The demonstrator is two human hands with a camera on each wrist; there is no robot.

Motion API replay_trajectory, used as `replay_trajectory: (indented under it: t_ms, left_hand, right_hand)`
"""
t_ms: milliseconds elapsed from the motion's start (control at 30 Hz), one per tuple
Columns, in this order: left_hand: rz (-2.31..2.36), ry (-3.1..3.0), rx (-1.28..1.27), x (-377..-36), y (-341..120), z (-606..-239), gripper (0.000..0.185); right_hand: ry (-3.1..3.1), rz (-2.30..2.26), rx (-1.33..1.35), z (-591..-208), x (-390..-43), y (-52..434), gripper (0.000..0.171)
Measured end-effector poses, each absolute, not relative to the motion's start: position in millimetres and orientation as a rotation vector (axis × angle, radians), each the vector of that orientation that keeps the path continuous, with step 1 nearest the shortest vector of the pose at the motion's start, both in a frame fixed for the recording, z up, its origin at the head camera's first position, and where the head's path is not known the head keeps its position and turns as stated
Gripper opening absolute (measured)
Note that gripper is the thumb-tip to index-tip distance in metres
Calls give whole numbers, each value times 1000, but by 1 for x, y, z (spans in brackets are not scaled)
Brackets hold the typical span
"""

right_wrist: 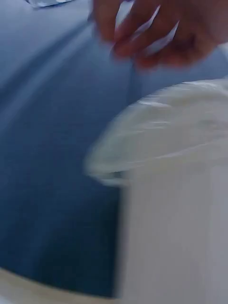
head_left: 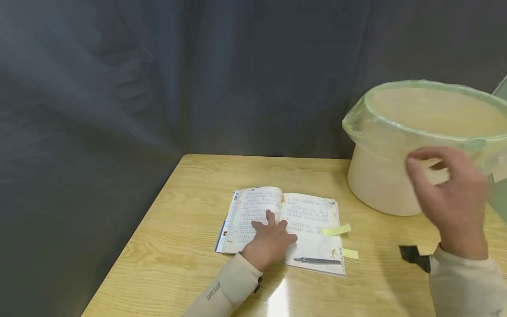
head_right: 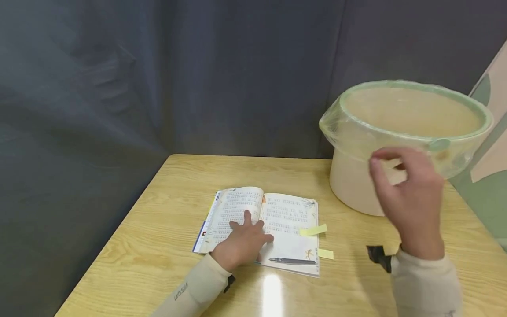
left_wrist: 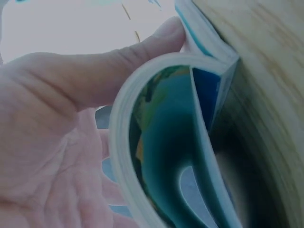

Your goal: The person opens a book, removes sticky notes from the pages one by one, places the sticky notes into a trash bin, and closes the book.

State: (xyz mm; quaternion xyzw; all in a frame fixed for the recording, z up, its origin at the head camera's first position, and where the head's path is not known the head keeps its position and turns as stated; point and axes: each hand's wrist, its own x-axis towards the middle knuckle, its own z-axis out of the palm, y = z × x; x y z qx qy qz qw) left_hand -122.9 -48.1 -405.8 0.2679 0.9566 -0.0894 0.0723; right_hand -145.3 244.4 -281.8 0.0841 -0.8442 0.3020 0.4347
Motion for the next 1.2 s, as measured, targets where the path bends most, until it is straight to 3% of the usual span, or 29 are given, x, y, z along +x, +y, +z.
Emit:
replay_trajectory:
  t_ms: [200,400,700,1000,1200]
  left_hand:
    - [-234,2842,765,-127,-46,-408,37]
    - [-91,2824,683,-133,-55,-405,48]
    - [-11,2762,597,-135,-66,-405,63]
    - [38,2748,615,-136,-74,-403,62]
    - [30,2744,622,-134,-72,-407,61]
  right_hand:
    - [-2553,585,582,-309,-127,215,13]
    - [-2736,519,653,-330,-139,207,14]
    - [-3046,307,831,-351,-148,196,32]
    - [-3032,190,847,-368,-157,192,32]
    - [-3050,157,716,-381,-160,192,34]
